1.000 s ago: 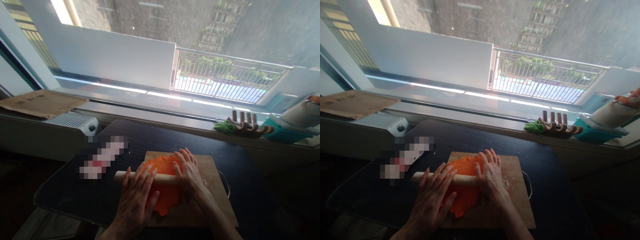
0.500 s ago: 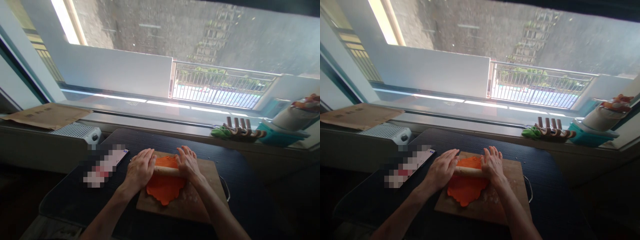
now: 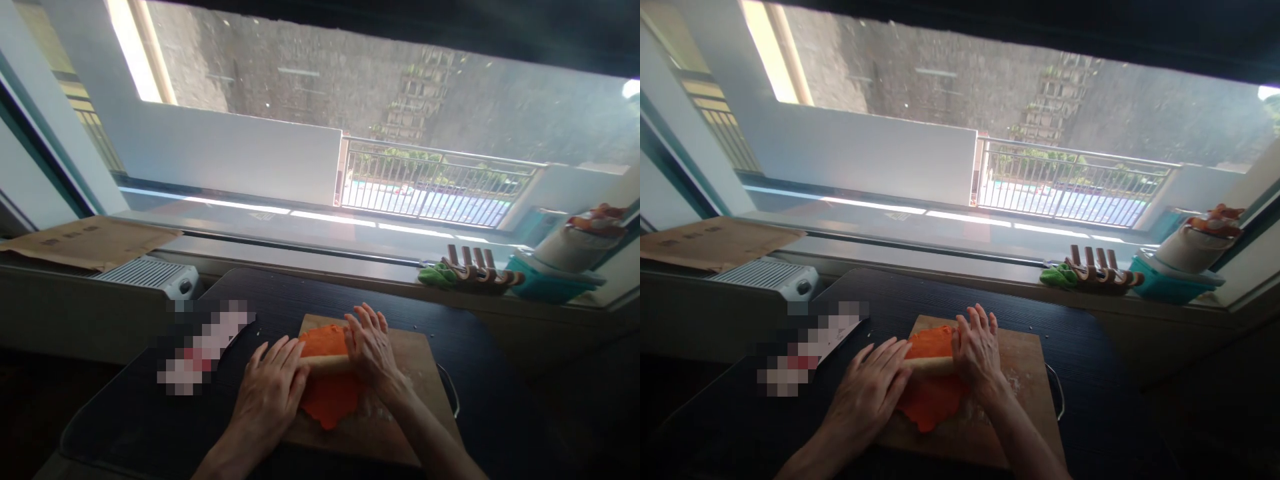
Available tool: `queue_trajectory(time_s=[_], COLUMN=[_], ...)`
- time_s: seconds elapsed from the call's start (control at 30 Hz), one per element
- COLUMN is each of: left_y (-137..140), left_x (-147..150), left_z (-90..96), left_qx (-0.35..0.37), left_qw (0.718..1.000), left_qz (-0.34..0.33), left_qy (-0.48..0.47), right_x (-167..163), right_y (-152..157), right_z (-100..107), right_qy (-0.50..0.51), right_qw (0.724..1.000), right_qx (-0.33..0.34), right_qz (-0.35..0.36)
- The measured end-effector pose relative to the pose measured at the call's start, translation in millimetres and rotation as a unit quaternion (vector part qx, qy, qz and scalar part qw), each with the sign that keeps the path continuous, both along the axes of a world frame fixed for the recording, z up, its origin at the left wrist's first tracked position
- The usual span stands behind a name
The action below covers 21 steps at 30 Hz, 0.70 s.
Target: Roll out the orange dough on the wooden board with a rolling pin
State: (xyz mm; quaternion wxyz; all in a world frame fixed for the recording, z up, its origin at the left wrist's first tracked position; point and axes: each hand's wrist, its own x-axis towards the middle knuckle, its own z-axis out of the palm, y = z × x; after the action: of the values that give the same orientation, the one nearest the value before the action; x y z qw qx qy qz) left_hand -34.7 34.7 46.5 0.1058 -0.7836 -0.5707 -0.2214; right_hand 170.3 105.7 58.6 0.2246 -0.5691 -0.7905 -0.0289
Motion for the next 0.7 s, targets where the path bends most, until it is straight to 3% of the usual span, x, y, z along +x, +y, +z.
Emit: queue_trajectory(time_s=[0.13,0.3,0.57,0.7], left_y=[-4,5,-30,-24], left_x=[-9,-7,-19,-23], left_z=[-9.8,2.7,1.3,-0.8], left_qx=[0.019,0.011,0.023,0.041], left_qw=[1.0,0.999,0.999,0.998], left_qz=[0.013,0.036,-0.014,0.021], left_qy=[0.013,0.005,-0.032,-0.038], right_x=[-28,-61,-22,-33], right_y=[18,50,-12,11], right_z=[8,15,0,3], right_qy=[0.007,0.032,0.003,-0.001], right_qw=[1.0,0.994,0.998,0.997], right_qx=[-0.009,-0.105,-0.04,-0.07], right_qz=[-0.011,-0.02,0.054,0.042])
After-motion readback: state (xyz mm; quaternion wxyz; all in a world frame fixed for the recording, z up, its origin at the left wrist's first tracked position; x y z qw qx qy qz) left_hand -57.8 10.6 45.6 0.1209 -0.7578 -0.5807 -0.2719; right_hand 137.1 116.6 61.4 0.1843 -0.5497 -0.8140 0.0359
